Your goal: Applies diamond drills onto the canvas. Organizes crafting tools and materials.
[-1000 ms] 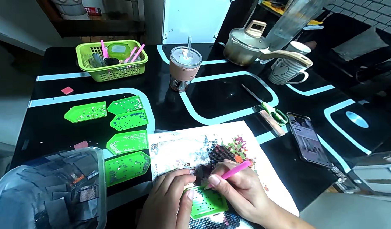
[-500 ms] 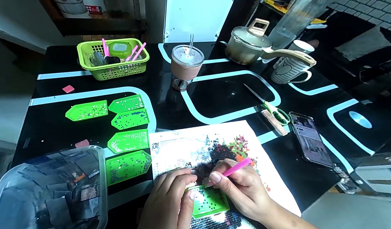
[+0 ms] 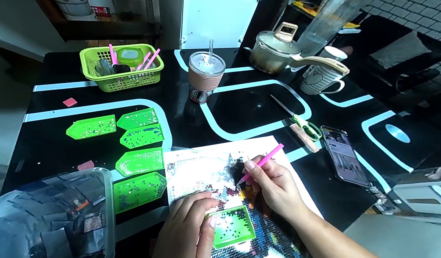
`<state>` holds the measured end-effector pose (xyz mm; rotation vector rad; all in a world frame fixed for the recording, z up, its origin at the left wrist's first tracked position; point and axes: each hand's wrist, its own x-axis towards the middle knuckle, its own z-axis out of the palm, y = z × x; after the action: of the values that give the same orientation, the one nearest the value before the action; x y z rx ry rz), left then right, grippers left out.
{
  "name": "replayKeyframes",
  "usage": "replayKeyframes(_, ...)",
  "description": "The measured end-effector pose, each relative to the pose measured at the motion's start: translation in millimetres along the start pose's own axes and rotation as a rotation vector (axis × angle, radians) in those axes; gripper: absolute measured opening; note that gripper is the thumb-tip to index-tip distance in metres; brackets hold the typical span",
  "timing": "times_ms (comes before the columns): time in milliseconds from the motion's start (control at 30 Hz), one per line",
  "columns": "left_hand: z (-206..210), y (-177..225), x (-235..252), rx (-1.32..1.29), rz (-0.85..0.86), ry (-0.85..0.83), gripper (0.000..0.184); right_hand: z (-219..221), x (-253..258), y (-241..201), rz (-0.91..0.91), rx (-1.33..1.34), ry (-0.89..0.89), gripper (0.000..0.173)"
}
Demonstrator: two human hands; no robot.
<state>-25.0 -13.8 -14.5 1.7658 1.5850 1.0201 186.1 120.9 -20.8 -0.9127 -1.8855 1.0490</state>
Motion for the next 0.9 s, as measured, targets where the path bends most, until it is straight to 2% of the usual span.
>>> replayKeyframes(233, 0.5, -0.7, -0.4, 0.001, 0.006, 0.009, 0.029, 0.3, 1.9, -0.6, 0.035, 0.01, 0.014, 0.024)
replayKeyframes(467, 0.7, -0.8, -0.6, 0.007, 0.011, 0.01, 0.029, 2.2, 1.7, 0.1, -0.032, -0.033, -0.013, 0.025)
replayKeyframes(767, 0.2, 0.1, -0.5, 0.011, 0.006, 0.01, 0.03, 3.4, -1.5, -2.6, -0.332, -0.395, -0.028, 0.031)
replayKeyframes(833, -0.1, 0.6, -0.6, 0.014, 0.0, 0.006, 0.03, 3.6, -2.2, -3.3, -0.343, -0.4, -0.028, 0.03)
replayKeyframes(900, 0.3, 0.0, -0.9, 0.012, 0.003, 0.012, 0.03, 3.3, -3.0, -1.0, -0.295, -0.299, -0.014, 0.03)
